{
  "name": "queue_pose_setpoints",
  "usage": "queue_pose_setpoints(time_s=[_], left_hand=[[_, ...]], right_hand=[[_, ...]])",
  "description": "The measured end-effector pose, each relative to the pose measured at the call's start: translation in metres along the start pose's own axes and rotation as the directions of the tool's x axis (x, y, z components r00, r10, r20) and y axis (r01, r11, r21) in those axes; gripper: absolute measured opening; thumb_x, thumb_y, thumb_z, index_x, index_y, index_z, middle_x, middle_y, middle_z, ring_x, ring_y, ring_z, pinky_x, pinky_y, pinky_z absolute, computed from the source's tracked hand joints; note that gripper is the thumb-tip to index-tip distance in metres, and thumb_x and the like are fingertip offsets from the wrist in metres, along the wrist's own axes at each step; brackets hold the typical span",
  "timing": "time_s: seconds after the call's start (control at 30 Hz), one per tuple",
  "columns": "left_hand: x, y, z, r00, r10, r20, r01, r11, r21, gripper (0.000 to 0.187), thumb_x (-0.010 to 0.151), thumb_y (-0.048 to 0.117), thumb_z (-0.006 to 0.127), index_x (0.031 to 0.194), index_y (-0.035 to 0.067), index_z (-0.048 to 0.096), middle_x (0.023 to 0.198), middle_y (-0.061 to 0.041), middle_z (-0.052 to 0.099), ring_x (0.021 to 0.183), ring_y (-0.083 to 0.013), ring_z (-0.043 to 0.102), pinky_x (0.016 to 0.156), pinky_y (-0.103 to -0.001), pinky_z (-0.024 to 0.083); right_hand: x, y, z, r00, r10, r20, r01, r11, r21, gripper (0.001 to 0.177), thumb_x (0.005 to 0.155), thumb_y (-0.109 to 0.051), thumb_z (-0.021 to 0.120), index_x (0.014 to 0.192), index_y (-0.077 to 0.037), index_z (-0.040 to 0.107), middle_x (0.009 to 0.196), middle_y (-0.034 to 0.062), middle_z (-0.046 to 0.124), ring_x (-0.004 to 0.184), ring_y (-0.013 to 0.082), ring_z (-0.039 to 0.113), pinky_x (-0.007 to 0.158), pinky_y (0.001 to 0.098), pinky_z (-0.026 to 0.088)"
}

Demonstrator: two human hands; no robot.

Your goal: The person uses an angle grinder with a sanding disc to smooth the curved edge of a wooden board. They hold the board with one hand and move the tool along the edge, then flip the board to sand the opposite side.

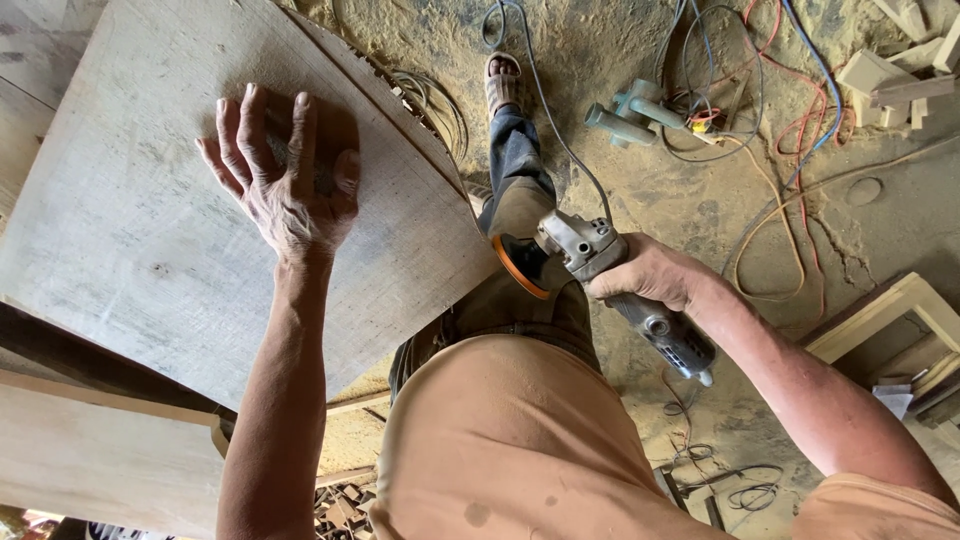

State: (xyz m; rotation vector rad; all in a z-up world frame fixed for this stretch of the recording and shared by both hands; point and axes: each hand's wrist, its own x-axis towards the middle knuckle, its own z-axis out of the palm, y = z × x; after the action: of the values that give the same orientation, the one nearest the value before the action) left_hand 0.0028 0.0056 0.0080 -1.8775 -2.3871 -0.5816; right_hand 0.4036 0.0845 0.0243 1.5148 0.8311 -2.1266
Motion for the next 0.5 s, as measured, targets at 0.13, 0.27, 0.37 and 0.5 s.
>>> queue_pose_setpoints(time_s=[0.13, 0.27, 0.37, 0.5], left_hand=[[0.0, -0.001, 0.002, 1.0, 0.004, -0.009, -0.004, 1.0, -0.001, 0.058, 0.107, 0.06, 0.051, 0.141, 0.018, 0.072, 0.152, -0.021, 0.048, 0.143, -0.0499, 0.039, 0.119, -0.071, 0.023], [-0.001, -0.003, 0.002, 1.0, 0.014, 0.006, -0.014, 1.0, 0.008, 0.054, 0.107, 0.055, 0.052, 0.142, 0.018, 0.07, 0.152, -0.023, 0.047, 0.143, -0.0515, 0.04, 0.119, -0.071, 0.023], [-0.001, -0.003, 0.003, 1.0, 0.019, -0.002, -0.019, 1.0, 0.012, 0.054, 0.107, 0.055, 0.052, 0.142, 0.017, 0.071, 0.152, -0.023, 0.048, 0.142, -0.0516, 0.04, 0.118, -0.071, 0.023], [-0.002, -0.003, 0.003, 1.0, 0.006, -0.006, -0.006, 1.0, 0.008, 0.057, 0.107, 0.059, 0.051, 0.142, 0.018, 0.071, 0.153, -0.022, 0.047, 0.143, -0.0514, 0.04, 0.119, -0.071, 0.023]], right_hand=[[0.009, 0.002, 0.001, 0.999, -0.043, 0.017, 0.043, 0.998, 0.038, 0.029, 0.065, -0.002, 0.077, 0.093, 0.003, 0.074, 0.078, 0.0162, 0.069, 0.072, 0.0271, 0.063, 0.068, 0.0398, 0.053], [0.008, -0.004, 0.005, 0.997, -0.068, 0.049, 0.066, 0.997, 0.033, 0.029, 0.067, -0.003, 0.077, 0.096, 0.0, 0.071, 0.076, 0.0127, 0.064, 0.07, 0.0237, 0.058, 0.064, 0.0378, 0.05], [0.006, -0.004, 0.003, 1.0, 0.004, 0.004, -0.004, 1.0, -0.008, 0.026, 0.066, -0.004, 0.076, 0.091, 0.001, 0.072, 0.072, 0.0164, 0.066, 0.067, 0.0267, 0.06, 0.062, 0.0396, 0.05], [0.011, -0.001, 0.002, 1.0, 0.004, -0.008, -0.004, 1.0, -0.003, 0.027, 0.066, -0.004, 0.079, 0.092, 0.001, 0.074, 0.077, 0.0159, 0.068, 0.074, 0.0266, 0.061, 0.068, 0.04, 0.052]])
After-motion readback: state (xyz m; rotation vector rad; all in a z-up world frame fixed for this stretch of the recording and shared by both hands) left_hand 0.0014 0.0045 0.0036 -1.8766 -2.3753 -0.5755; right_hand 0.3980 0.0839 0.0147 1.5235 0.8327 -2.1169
